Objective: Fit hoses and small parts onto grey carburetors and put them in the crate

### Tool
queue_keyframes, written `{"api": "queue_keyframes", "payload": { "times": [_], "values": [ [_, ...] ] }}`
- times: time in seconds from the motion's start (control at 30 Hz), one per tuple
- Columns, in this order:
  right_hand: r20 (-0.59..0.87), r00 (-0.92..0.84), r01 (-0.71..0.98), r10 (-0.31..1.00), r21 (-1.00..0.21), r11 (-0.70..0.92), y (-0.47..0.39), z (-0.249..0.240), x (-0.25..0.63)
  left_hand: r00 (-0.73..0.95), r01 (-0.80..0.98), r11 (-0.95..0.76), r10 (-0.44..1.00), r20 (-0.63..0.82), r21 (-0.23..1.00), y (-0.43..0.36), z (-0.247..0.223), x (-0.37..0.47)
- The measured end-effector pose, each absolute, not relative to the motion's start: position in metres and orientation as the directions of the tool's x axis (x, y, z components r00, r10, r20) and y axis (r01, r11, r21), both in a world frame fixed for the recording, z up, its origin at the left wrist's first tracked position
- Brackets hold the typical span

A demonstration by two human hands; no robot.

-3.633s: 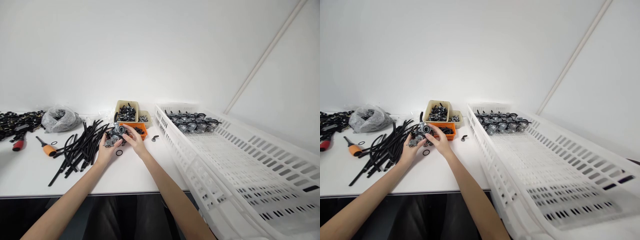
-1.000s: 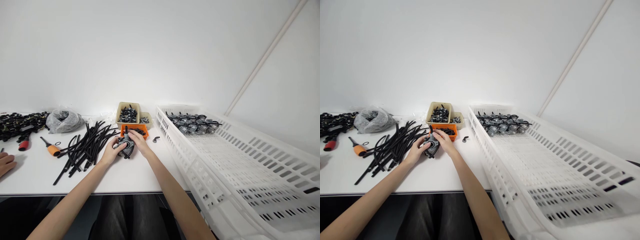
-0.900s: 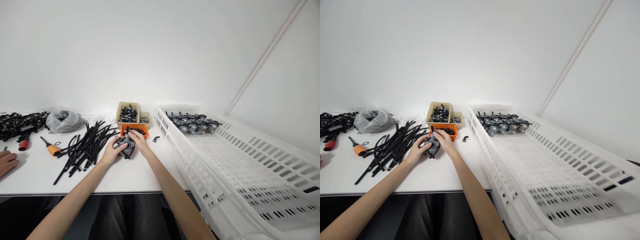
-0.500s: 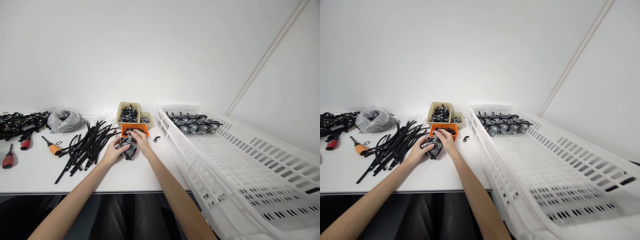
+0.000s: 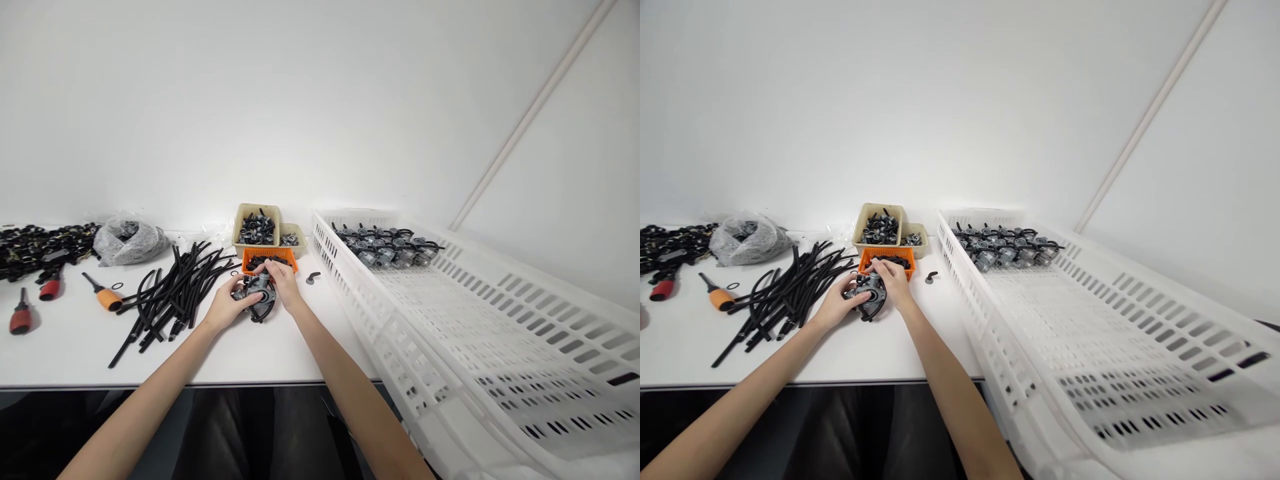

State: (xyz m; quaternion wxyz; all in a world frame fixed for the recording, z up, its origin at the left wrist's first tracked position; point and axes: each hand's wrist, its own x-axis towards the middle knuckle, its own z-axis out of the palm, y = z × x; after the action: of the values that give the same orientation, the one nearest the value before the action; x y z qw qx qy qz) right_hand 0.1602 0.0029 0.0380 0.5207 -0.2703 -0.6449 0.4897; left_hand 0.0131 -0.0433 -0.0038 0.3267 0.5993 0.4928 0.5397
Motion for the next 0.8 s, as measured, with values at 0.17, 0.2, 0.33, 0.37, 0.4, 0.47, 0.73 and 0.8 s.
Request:
{"api": "queue_keyframes", "payload": {
  "times": [0.17, 0.2, 0.33, 0.37, 0.4, 0.47, 0.73, 0.8],
  "values": [
    [0.377, -0.305, -0.196, 0.875, -0.924, 0.329, 0.0037, 0.0374, 0.1602, -0.053, 0.258, -0.283, 0.951, 0.306, 0.924, -0.0423, -0.0053, 0.0124],
    [0.362, -0.304, -0.198, 0.881, -0.929, 0.314, 0.0035, 0.0376, 0.1602, -0.050, 0.260, -0.281, 0.952, 0.303, 0.924, -0.0421, -0.0055, 0.0121],
    [0.309, -0.284, -0.188, 0.908, -0.946, 0.263, 0.0035, 0.0383, 0.1605, -0.053, 0.279, -0.290, 0.947, 0.316, 0.915, -0.0422, -0.0050, 0.0122],
    [0.301, -0.280, -0.188, 0.911, -0.948, 0.256, 0.0039, 0.0382, 0.1603, -0.054, 0.280, -0.297, 0.945, 0.323, 0.913, -0.0426, -0.0046, 0.0125],
    [0.298, -0.275, -0.191, 0.914, -0.949, 0.252, 0.0045, 0.0381, 0.1599, -0.056, 0.280, -0.302, 0.942, 0.330, 0.911, -0.0429, -0.0041, 0.0129],
    [0.297, -0.265, -0.205, 0.917, -0.947, 0.248, 0.0061, 0.0375, 0.1591, -0.061, 0.277, -0.309, 0.939, 0.338, 0.910, -0.0437, -0.0033, 0.0137],
    [0.258, -0.309, -0.301, 0.915, -0.940, 0.163, 0.0058, 0.0372, 0.1588, -0.075, 0.248, -0.276, 0.950, 0.302, 0.929, -0.0432, -0.0051, 0.0144],
    [0.272, -0.347, -0.314, 0.898, -0.936, 0.162, 0.0043, 0.0372, 0.1589, -0.072, 0.227, -0.275, 0.952, 0.297, 0.934, -0.0431, -0.0049, 0.0141]
  ]
}}
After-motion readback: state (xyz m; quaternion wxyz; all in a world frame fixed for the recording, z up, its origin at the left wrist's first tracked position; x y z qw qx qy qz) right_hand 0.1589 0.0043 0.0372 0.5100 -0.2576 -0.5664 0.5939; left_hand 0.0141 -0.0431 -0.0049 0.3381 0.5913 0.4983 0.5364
